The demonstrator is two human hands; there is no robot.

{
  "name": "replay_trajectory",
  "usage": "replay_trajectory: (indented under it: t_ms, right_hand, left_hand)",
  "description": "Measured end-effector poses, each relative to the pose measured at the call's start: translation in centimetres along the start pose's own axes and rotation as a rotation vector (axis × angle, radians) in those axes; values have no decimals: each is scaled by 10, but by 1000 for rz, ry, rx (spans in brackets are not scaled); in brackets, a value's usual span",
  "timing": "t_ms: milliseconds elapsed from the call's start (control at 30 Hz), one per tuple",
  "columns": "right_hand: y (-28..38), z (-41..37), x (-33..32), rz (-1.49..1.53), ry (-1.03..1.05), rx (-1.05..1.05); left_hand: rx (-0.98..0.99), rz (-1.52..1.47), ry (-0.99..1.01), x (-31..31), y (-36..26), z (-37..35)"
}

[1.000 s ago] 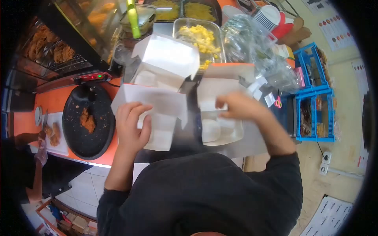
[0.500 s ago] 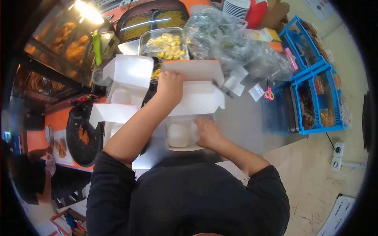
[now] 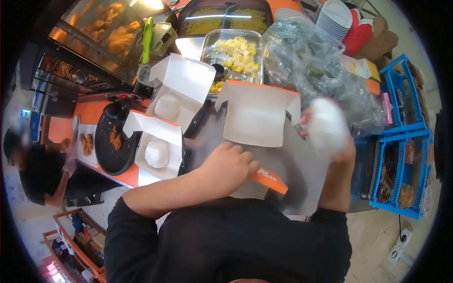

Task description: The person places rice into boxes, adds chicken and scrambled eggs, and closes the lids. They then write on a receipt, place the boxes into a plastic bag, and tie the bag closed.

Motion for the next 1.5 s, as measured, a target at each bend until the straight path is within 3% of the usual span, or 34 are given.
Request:
replay_trajectory:
  t_ms: [67,133,233,267,367,400,433,467,500,567,600,700,733,833,900,967,1100,1133,1233,1267,1300,1367,1433,1467,1500]
  right_hand:
    - [-32,37,31,-476,218,223]
    - [-88,62,55,-822,287,260]
    - [-166,80,83,-1491,335,42]
    - [-169,82,87,-1464,366,41]
    - [-143,77,82,-1315,474,99]
    - [-129,75,76,-1212,510,156]
    - [-107,72,66,-1091,423,209]
    - [-90,63,55,-971,336,267]
    - [-75,54,41,-882,224,256]
    - [-55,29,10,-776,-36,302]
    - [-49,12,-3,-755,-182,354]
    - [-35,-33,-11,-793,-360,418]
    - [-29,-42,-3,-806,-359,414]
    - [-3,-53,31,-910,-347,382]
    - [18,-55,52,-1068,-310,346]
    - [36,-67,57,-1032,-407,300]
    - [56,-73,74,-773,-460,39]
    - [58,-69,84,-670,-451,-34]
    - [47,-17,160,-678,23,-229]
    - [50,1,195,-789,77,-397]
    - [58,15,221,-986,-76,-425]
    - [60,26,235,-1157,-308,-546]
    - [48,31,222,-1235,-426,-525]
    - [45,34,213,-1251,-446,-481]
    - [41,38,203,-1068,-360,-368]
  left_hand:
    - [7,-45,10,3,-1,-10]
    - [-5,-72,17,3,4,-17]
    - [12,-132,3,3,8,-23]
    - [6,-156,61,5,11,-26]
    - [-35,-321,-106,-49,44,-43]
    - [-148,-284,-130,-71,71,-56]
    - [-278,-319,-286,-100,106,-75]
    - [-352,-99,-471,-134,134,-97]
    - [-583,-295,-651,-146,179,-125]
    - [-892,-407,-731,-140,266,-169]
    - [-967,-294,-699,-136,298,-178]
    - [-1123,38,-523,-119,369,-171]
    - [-1157,150,-450,-113,387,-164]
    - [-1141,125,-342,-93,429,-144]
    - [-1123,90,-372,-95,424,-138]
    - [-1073,63,-371,-103,404,-139]
    - [-823,-16,-754,-169,309,-179]
    - [-779,-260,-829,-175,286,-188]
    - [-544,-936,-1000,-170,214,-174]
    - [-428,-1109,-1034,-164,189,-162]
    - [-306,-1294,-1025,-153,163,-149]
    - [-301,-1529,-898,-118,113,-128]
    - [-137,-1482,-835,-112,75,-118]
    - [-193,-1143,-854,-124,66,-124]
    - [-248,-807,-859,-139,53,-135]
Point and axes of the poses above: each hand's wrist, its own z-axis towards the middle knuckle, its own x-axis out of the palm, y = z × x, the point moved 9 cm from there along z, towards the middle knuckle, and after that the axes turned 12 degrees about -z, right-handed, at the moved point
